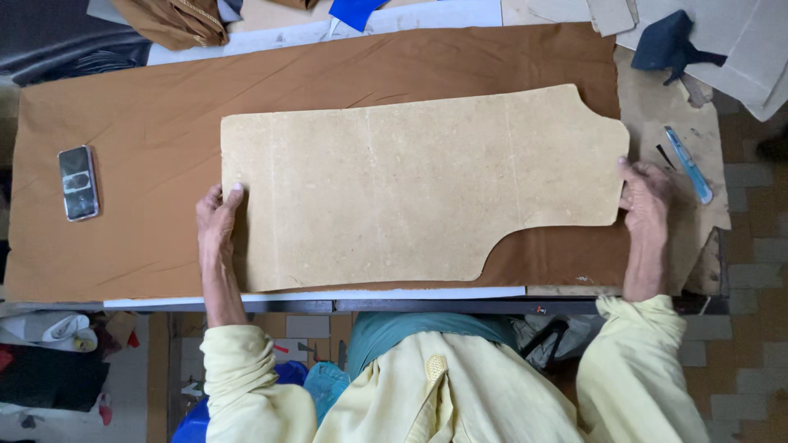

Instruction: The person places a cardboard pattern on a brown sheet, measures and marks lines using a tape measure and ruler, then traces and refines the outline with chalk. They handle a smaller cardboard piece and continue marking the sheet.

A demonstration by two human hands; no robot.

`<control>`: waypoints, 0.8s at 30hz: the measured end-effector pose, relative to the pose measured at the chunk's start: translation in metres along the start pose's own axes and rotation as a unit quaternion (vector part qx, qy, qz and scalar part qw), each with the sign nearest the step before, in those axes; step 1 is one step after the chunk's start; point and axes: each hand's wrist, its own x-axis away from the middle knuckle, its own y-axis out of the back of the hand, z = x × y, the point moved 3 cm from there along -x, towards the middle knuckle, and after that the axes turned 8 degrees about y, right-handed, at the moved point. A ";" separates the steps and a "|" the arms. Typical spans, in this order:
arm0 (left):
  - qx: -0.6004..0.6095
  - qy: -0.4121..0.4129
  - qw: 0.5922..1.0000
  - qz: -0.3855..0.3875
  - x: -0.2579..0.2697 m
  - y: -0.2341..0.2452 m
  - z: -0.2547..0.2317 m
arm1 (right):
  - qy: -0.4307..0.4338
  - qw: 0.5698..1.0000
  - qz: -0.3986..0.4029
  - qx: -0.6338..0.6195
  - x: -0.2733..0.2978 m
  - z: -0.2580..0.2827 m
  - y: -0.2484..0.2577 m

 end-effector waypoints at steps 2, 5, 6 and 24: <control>-0.010 -0.042 0.998 0.036 0.005 0.000 -0.020 | 0.006 0.997 0.002 0.080 0.001 0.019 -0.013; 0.075 -0.092 0.989 0.093 0.026 0.009 -0.061 | 0.005 0.989 0.027 0.145 0.010 0.067 -0.027; 0.088 -0.103 0.987 0.088 0.034 0.016 -0.074 | 0.003 0.987 0.041 0.157 0.014 0.083 -0.033; 0.292 -0.215 0.923 0.125 -0.044 0.030 -0.044 | 0.220 0.971 0.094 -0.010 -0.015 0.064 -0.039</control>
